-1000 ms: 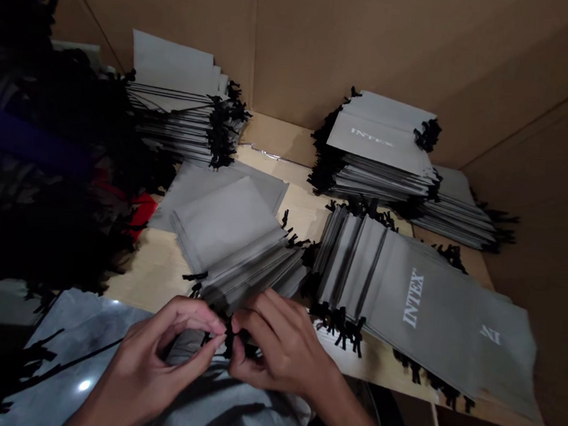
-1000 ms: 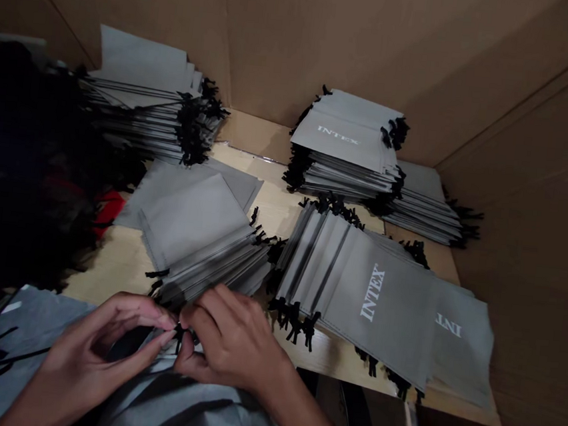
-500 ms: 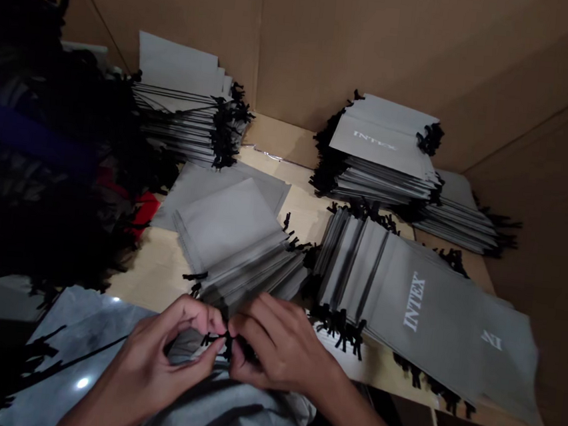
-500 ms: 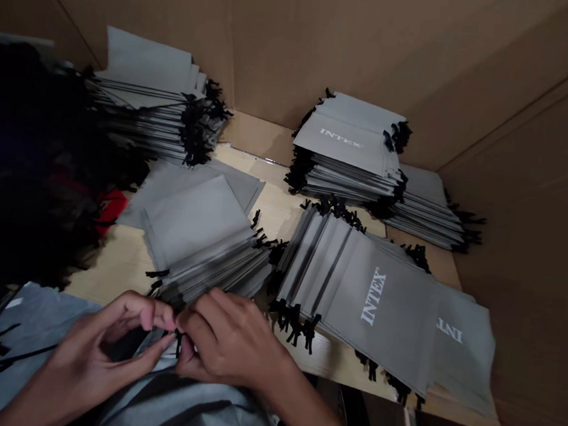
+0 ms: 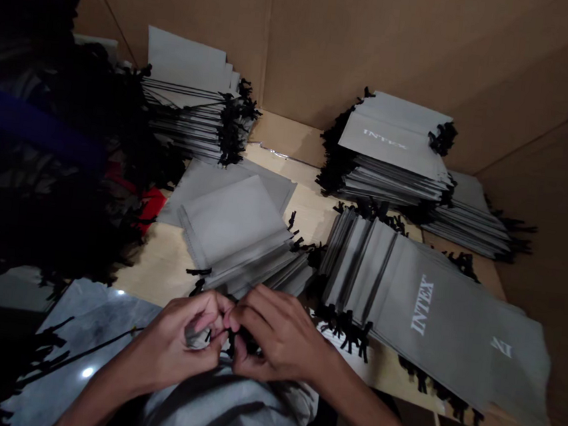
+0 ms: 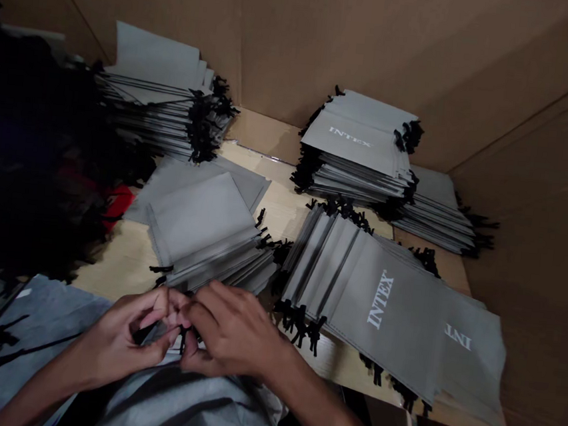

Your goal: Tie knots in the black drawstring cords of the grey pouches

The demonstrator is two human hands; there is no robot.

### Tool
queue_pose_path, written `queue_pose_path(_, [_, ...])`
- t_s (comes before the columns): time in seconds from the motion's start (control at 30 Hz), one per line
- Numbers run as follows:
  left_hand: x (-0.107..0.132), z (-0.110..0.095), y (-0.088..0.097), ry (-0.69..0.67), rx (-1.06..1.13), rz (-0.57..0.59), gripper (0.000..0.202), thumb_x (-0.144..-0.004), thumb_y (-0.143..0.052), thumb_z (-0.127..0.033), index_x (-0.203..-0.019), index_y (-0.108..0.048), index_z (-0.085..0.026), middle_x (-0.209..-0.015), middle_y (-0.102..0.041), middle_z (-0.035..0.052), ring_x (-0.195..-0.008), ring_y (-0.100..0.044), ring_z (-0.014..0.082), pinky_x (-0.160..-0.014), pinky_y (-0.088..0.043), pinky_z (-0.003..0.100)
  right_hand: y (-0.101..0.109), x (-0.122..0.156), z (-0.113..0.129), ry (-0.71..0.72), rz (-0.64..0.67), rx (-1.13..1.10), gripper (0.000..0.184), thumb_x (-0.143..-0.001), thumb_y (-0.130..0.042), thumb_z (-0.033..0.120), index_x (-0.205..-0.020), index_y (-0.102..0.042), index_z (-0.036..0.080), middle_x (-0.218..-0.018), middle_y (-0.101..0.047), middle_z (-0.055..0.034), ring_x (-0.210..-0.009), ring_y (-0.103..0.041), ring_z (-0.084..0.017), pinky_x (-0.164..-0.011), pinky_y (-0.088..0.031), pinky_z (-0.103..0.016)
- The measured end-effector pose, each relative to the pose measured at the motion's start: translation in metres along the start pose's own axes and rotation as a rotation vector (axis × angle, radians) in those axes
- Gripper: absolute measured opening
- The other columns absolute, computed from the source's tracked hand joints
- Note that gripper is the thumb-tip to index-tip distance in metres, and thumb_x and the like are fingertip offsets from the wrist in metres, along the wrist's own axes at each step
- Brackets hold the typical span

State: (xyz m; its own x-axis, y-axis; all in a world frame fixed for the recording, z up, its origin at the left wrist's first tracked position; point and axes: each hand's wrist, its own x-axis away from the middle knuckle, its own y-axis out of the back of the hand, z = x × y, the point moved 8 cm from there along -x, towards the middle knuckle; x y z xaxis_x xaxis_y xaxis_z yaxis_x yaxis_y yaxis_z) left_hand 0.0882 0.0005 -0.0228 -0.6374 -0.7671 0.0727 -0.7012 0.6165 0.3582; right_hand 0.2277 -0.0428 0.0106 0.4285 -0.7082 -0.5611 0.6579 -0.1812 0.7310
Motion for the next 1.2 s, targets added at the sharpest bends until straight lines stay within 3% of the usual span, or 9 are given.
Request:
queue_pose_path(0.13, [-0.005,0.007,-0.001,0.088,0.111,0.006,0.033,-0.083,-0.063,-0.01,-0.076,-0.036,-0.027,-0.082,-0.06,-0.0026,-0.078,-0.06,0.0148,-0.068,-0.05,0.023,-0.003,-0.002,-0.006,0.003,0.0,-0.059,0.022,-0.086,-0.055,0.024,-0.107,-0.058,0.02,-0.086,-0.061,-0.0024,-0.076,-0.054,-0.021,-0.057,-0.043,-0.031])
queue_pose_path(0.3, [-0.009,0.011,-0.007,0.202,0.287,0.014,0.035,-0.08,-0.069,-0.014,-0.074,-0.037,-0.027,-0.07,-0.043,-0.0092,-0.057,-0.036,0.0089,-0.05,-0.036,0.018,-0.009,-0.004,-0.012,-0.037,0.01,-0.094,0.018,-0.081,-0.057,0.027,-0.099,-0.056,0.022,-0.084,-0.057,-0.0014,-0.076,-0.054,-0.02,-0.059,-0.041,-0.031])
queue_pose_path(0.47, [-0.008,0.021,-0.017,0.303,0.454,0.043,0.04,-0.084,-0.074,-0.018,-0.076,-0.036,-0.027,-0.061,-0.033,-0.0139,-0.045,-0.024,0.0051,-0.039,-0.026,0.014,-0.011,-0.009,-0.014,-0.036,0.03,-0.082,0.018,-0.078,-0.057,0.026,-0.095,-0.054,0.023,-0.082,-0.054,-0.0011,-0.075,-0.053,-0.02,-0.058,-0.041,-0.032])
queue_pose_path(0.7, [-0.002,0.035,-0.021,0.327,0.6,0.033,0.039,-0.098,-0.072,-0.038,-0.083,-0.036,-0.029,-0.051,-0.031,-0.0177,-0.032,-0.021,0.0039,-0.032,-0.019,0.013,0.001,-0.02,-0.017,-0.063,-0.073,-0.125,0.014,-0.075,-0.05,0.022,-0.089,-0.05,0.024,-0.078,-0.052,-0.0004,-0.071,-0.048,-0.019,-0.054,-0.035,-0.033])
queue_pose_path(1.0, [-0.009,0.037,-0.02,0.392,0.679,-0.008,0.048,-0.094,-0.078,-0.049,-0.084,-0.036,-0.029,-0.055,-0.039,-0.0174,-0.029,-0.024,0.0006,-0.032,-0.02,0.012,-0.003,-0.021,-0.02,-0.116,-0.113,-0.068,0.01,-0.084,-0.053,0.025,-0.092,-0.047,0.024,-0.08,-0.048,-0.001,-0.073,-0.049,-0.021,-0.06,-0.038,-0.034])
queue_pose_path(1.2, [-0.018,0.03,-0.019,0.386,0.784,-0.065,0.05,-0.091,-0.083,-0.044,-0.083,-0.036,-0.028,-0.05,-0.034,-0.0187,-0.028,-0.024,0.0007,-0.032,-0.02,0.009,0.0,-0.022,-0.02,-0.194,-0.214,-0.014,0.004,-0.086,-0.052,0.025,-0.088,-0.049,0.024,-0.078,-0.051,-0.0018,-0.072,-0.049,-0.021,-0.063,-0.042,-0.036])
